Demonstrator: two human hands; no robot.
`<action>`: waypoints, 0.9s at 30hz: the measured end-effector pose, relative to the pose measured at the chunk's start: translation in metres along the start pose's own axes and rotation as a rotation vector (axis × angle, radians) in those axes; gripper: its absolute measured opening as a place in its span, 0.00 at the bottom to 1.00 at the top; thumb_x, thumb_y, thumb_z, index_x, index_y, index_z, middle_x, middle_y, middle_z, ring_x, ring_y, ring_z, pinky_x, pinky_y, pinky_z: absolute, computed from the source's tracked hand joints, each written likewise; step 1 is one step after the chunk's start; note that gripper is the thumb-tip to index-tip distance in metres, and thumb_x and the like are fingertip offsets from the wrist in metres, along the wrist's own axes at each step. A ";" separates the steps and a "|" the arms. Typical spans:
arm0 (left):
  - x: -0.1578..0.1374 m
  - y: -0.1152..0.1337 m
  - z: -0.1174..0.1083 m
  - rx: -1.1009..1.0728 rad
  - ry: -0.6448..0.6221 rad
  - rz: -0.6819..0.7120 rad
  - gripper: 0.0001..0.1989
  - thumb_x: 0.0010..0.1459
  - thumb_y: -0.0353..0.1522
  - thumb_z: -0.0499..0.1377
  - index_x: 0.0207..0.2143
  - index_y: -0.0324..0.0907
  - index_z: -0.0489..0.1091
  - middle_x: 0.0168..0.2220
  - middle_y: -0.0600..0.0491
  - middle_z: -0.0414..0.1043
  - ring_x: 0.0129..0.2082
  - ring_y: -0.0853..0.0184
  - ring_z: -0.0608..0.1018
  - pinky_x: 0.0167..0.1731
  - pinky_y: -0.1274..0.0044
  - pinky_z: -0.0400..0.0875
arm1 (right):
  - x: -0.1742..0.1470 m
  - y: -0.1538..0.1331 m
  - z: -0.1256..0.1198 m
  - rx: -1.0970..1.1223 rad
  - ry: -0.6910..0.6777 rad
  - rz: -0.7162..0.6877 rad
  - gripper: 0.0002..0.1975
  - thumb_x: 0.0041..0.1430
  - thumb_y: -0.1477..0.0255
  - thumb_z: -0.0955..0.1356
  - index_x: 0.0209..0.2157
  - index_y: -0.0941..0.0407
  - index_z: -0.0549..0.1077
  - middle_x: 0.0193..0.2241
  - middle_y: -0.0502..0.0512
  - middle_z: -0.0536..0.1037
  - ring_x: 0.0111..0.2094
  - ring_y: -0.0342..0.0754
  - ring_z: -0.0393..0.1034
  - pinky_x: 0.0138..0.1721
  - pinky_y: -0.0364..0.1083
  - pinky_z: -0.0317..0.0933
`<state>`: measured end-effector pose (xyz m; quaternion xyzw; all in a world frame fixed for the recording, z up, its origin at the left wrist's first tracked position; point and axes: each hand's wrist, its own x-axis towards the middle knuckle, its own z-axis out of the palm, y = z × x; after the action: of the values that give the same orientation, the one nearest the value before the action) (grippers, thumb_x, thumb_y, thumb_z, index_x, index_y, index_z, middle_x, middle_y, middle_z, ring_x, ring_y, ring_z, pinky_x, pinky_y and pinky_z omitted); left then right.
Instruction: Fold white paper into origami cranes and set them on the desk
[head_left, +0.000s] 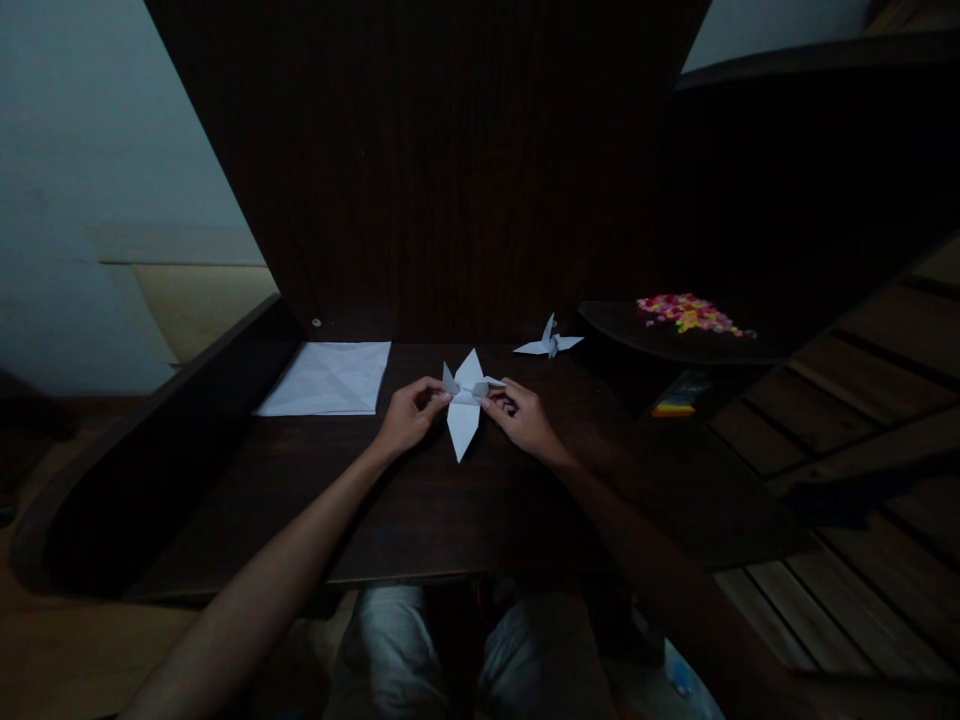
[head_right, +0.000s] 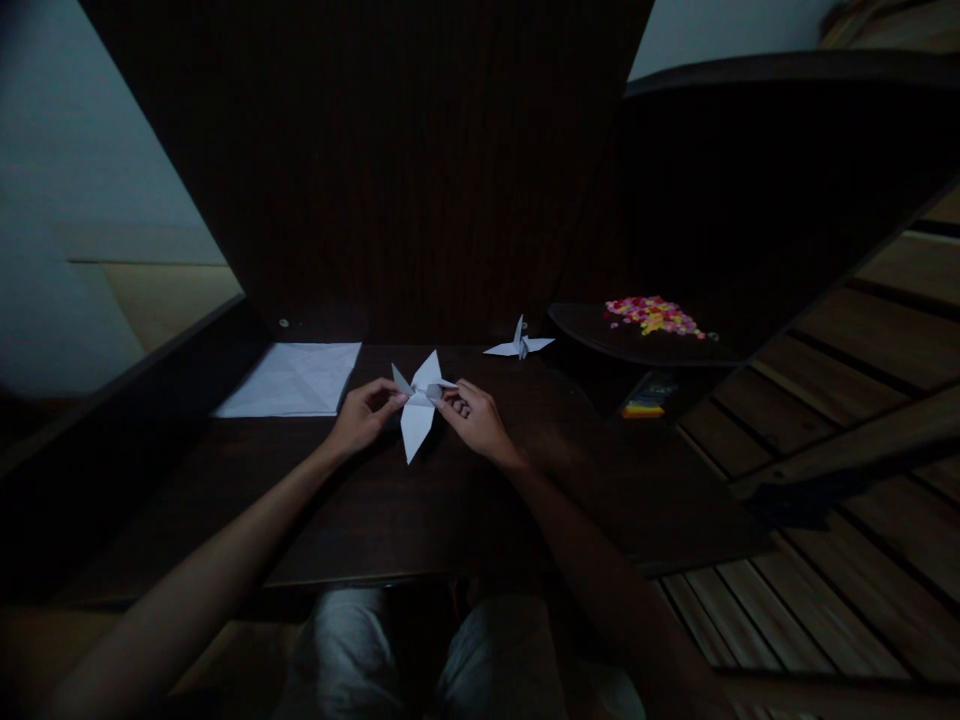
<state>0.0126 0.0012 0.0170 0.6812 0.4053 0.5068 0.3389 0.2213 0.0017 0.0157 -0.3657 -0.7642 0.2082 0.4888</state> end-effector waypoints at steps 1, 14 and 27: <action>0.000 -0.001 0.000 0.011 -0.003 0.009 0.09 0.53 0.36 0.60 0.32 0.38 0.70 0.29 0.54 0.71 0.30 0.68 0.74 0.33 0.77 0.68 | 0.000 -0.001 -0.001 -0.011 0.000 -0.009 0.09 0.57 0.67 0.66 0.33 0.58 0.72 0.27 0.52 0.68 0.24 0.40 0.61 0.23 0.40 0.58; -0.002 0.004 -0.006 0.294 0.005 0.259 0.07 0.56 0.33 0.59 0.35 0.40 0.73 0.34 0.50 0.73 0.34 0.66 0.75 0.34 0.75 0.70 | 0.001 -0.007 -0.005 -0.098 -0.011 -0.072 0.07 0.58 0.69 0.66 0.34 0.57 0.73 0.28 0.51 0.69 0.24 0.40 0.62 0.24 0.41 0.58; -0.004 0.009 -0.011 0.363 -0.057 0.460 0.07 0.58 0.29 0.57 0.37 0.41 0.74 0.35 0.49 0.76 0.36 0.66 0.77 0.38 0.72 0.72 | -0.001 -0.003 -0.008 -0.047 -0.069 -0.175 0.08 0.60 0.73 0.65 0.37 0.55 0.76 0.31 0.55 0.76 0.33 0.45 0.70 0.34 0.44 0.63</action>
<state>0.0032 -0.0063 0.0261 0.8186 0.3147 0.4701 0.0992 0.2281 -0.0015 0.0204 -0.3017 -0.8142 0.1594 0.4697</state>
